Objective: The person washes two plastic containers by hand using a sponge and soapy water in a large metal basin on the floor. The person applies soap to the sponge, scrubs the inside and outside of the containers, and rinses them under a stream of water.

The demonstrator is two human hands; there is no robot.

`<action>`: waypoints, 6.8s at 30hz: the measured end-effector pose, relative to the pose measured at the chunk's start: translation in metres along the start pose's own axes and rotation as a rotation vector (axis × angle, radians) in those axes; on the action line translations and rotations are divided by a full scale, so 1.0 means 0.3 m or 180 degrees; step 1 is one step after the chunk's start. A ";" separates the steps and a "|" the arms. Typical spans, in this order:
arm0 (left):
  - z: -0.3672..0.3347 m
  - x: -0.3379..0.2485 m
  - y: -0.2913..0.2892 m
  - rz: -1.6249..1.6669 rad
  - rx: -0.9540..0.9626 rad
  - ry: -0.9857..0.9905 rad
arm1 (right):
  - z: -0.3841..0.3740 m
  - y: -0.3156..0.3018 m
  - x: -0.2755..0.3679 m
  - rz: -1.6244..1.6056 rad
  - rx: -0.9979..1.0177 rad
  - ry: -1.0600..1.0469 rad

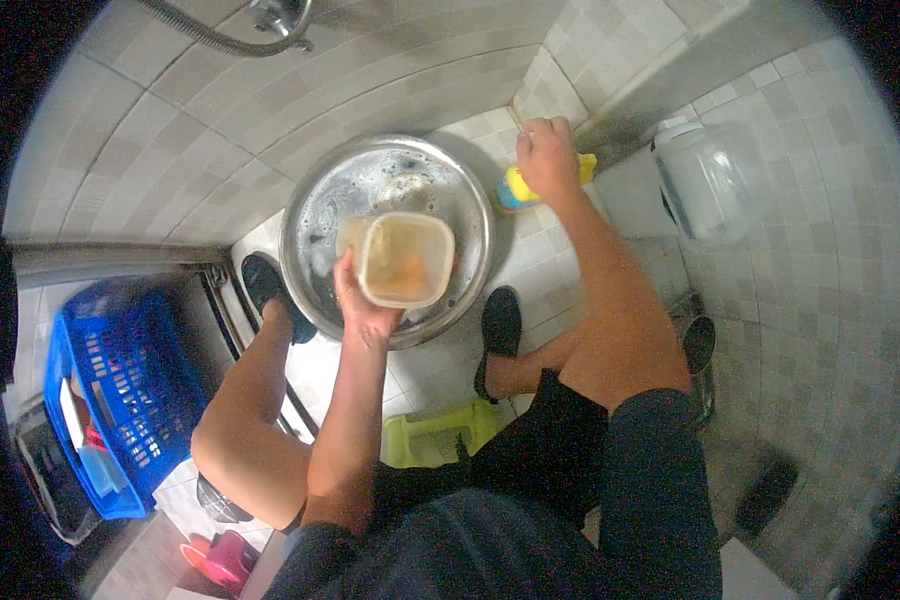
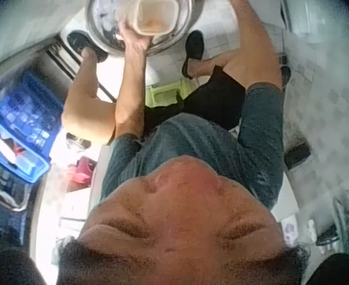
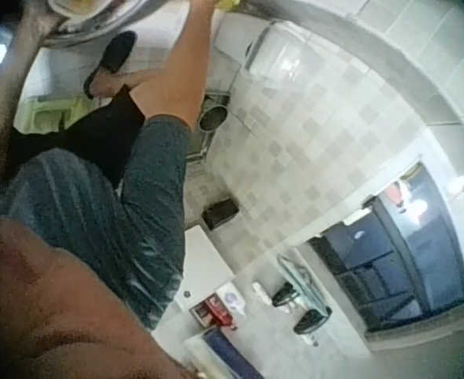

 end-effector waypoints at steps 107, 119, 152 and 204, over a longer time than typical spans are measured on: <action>-0.139 -0.321 -0.329 0.0811 0.0357 0.0371 | 0.400 0.905 0.191 0.0566 0.2534 0.0437; -0.164 -0.243 -0.352 0.0756 0.0078 0.0126 | 0.373 0.337 0.442 -0.4378 0.2353 0.2776; -0.076 -0.054 -0.294 0.0771 -0.0216 0.0639 | 0.715 0.779 0.698 -0.2302 0.3725 0.1753; -0.063 -0.115 -0.407 0.0006 -0.0803 0.0244 | 0.773 0.322 0.805 -0.1441 0.3917 -0.0984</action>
Point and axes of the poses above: each hand's wrist, its own z-axis away from the middle knuckle, its own y-axis out of the palm, x = y × z, the point moved 9 cm from there along -z, towards the middle knuckle, and after that the axes turned 8 degrees about z, right-handed, at the moved point
